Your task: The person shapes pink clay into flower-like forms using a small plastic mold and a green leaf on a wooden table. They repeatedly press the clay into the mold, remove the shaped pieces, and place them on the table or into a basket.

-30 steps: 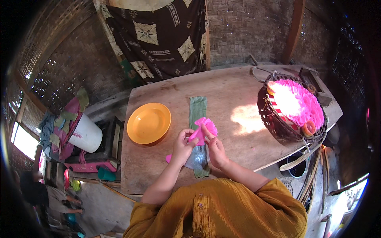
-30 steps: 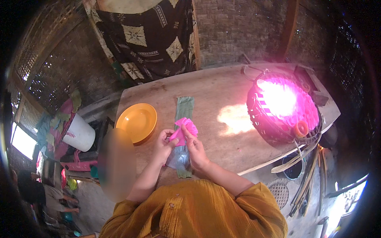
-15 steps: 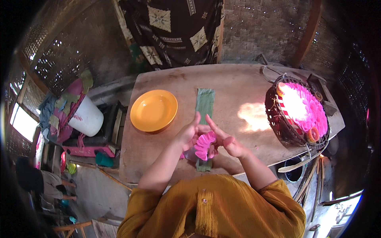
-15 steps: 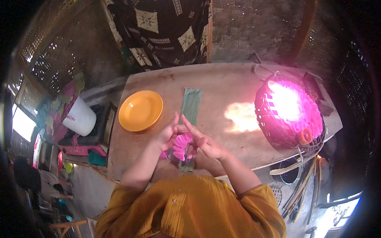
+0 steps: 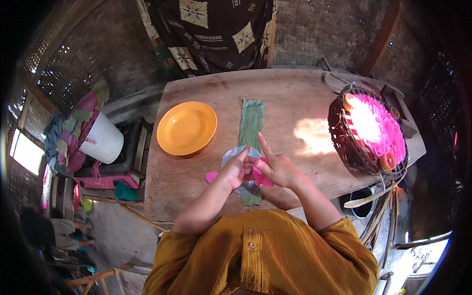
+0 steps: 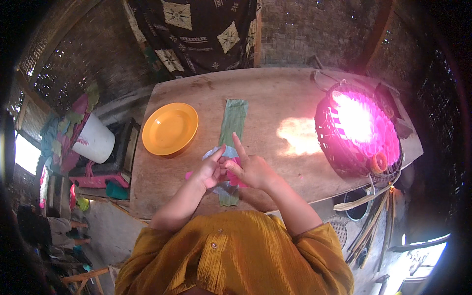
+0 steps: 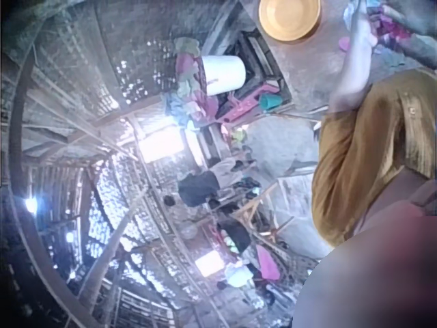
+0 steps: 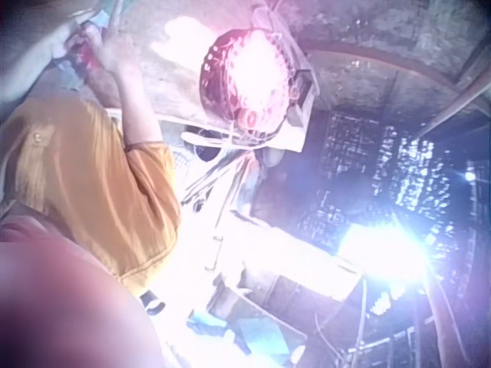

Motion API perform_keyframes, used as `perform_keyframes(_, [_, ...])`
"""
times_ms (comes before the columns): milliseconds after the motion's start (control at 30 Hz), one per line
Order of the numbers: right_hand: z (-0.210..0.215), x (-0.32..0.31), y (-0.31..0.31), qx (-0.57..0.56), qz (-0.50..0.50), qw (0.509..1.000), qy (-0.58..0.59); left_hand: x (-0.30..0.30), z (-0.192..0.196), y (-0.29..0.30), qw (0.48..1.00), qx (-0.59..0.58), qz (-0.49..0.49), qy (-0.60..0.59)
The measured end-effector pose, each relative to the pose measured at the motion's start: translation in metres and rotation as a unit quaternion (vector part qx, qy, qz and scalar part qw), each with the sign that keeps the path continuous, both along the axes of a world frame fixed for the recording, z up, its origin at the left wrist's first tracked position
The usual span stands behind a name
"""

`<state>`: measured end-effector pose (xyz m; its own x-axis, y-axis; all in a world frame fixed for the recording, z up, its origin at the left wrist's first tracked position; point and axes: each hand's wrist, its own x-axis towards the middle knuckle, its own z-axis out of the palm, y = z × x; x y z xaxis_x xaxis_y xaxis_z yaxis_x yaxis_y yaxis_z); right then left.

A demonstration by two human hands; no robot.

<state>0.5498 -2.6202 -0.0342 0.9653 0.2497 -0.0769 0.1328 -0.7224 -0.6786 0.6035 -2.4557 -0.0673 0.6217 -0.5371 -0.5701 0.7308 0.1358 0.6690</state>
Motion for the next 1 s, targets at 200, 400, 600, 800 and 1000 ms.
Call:
perform_keyframes(200, [-0.005,0.005,-0.006,0.105,-0.094,0.989,-0.054,-0.002,0.004,0.002,0.998,-0.041,0.053,-0.008])
perform_keyframes(400, [-0.018,0.007,-0.010,0.348,-0.116,0.930,0.016,0.000,0.005,0.003,0.997,-0.054,0.048,-0.027])
perform_keyframes(600, [-0.018,0.004,-0.008,0.466,-0.144,0.869,0.079,-0.003,0.008,0.004,0.997,-0.059,0.047,-0.033])
perform_keyframes(800, [-0.034,-0.009,0.005,0.731,-0.103,0.652,0.173,-0.001,0.018,0.003,0.970,-0.205,0.133,0.010])
perform_keyframes(1000, [-0.055,-0.013,0.011,0.792,-0.131,0.571,0.172,-0.007,0.014,0.003,0.958,-0.230,0.165,0.054])
